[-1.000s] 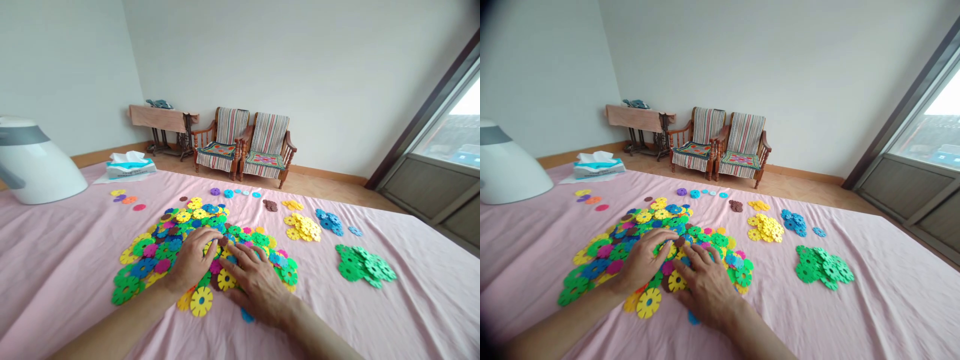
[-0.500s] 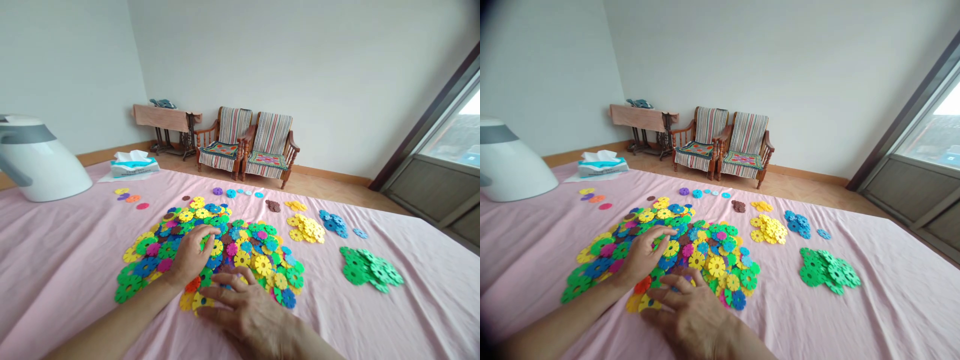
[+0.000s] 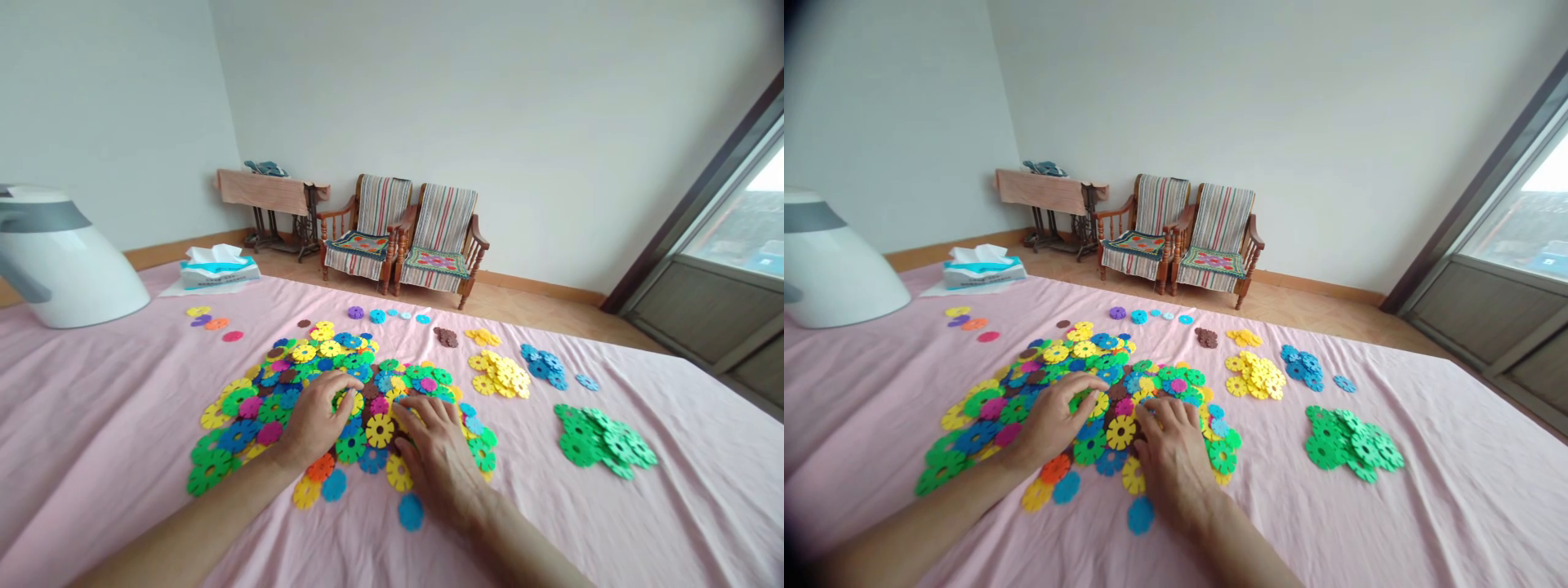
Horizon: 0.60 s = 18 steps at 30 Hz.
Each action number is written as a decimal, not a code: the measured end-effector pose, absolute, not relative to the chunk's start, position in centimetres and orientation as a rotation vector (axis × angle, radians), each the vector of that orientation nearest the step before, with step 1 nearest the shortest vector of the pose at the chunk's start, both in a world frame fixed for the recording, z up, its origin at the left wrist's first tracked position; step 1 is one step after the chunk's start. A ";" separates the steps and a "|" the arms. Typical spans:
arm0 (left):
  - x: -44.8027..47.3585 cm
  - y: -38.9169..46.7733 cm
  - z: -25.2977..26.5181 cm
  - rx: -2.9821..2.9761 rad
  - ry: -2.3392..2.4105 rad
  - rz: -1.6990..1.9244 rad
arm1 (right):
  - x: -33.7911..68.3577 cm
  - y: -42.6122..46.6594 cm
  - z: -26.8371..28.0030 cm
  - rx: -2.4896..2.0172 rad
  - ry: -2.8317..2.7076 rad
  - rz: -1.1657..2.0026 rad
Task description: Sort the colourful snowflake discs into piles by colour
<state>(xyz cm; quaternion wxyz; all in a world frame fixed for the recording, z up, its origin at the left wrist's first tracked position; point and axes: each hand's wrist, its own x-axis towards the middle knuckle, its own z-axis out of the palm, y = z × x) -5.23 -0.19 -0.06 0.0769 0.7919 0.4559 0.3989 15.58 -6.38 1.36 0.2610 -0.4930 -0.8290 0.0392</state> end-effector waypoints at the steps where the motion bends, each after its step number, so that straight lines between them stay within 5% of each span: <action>1: -5.2 -0.2 0.0 2.376 1.365 1.178 | 15.5 -6.3 1.3 -1.345 -2.239 0.109; 18: -5.2 -0.2 -0.4 2.360 1.367 1.114 | 15.5 -6.4 1.9 -1.412 -2.215 0.171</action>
